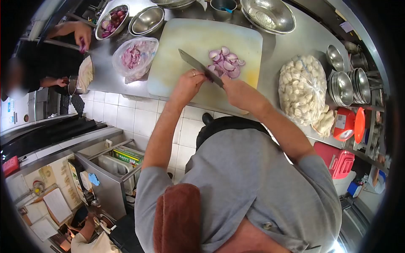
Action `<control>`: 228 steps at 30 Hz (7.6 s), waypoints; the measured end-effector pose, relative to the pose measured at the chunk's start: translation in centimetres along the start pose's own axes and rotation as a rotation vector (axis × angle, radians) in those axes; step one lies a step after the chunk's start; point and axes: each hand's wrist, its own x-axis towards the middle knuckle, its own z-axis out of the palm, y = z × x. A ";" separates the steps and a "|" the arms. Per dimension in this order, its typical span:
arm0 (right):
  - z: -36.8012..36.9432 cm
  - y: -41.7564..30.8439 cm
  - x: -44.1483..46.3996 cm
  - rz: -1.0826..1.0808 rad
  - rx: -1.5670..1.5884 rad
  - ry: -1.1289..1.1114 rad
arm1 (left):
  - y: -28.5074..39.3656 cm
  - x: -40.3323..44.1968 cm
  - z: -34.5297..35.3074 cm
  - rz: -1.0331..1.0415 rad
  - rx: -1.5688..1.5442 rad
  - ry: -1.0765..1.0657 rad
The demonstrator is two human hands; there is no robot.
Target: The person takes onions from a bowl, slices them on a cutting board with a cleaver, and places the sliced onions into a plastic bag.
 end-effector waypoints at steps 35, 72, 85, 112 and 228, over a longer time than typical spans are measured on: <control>-3.8 -1.7 -1.1 0.030 0.083 -0.069 | -0.6 -1.0 0.6 0.003 -0.016 0.058; -9.2 -1.1 -0.5 -0.328 -0.548 0.099 | 6.1 3.4 0.2 0.095 0.285 -0.051; -13.2 -0.7 -9.9 0.099 -0.612 0.146 | -4.5 -0.2 2.3 0.029 0.133 -0.179; -1.6 7.1 -12.5 0.620 1.108 0.132 | 4.4 4.8 8.4 -0.267 0.114 0.130; -0.2 7.9 -9.0 0.574 1.229 0.218 | 0.6 4.9 4.0 -0.230 -0.233 -0.087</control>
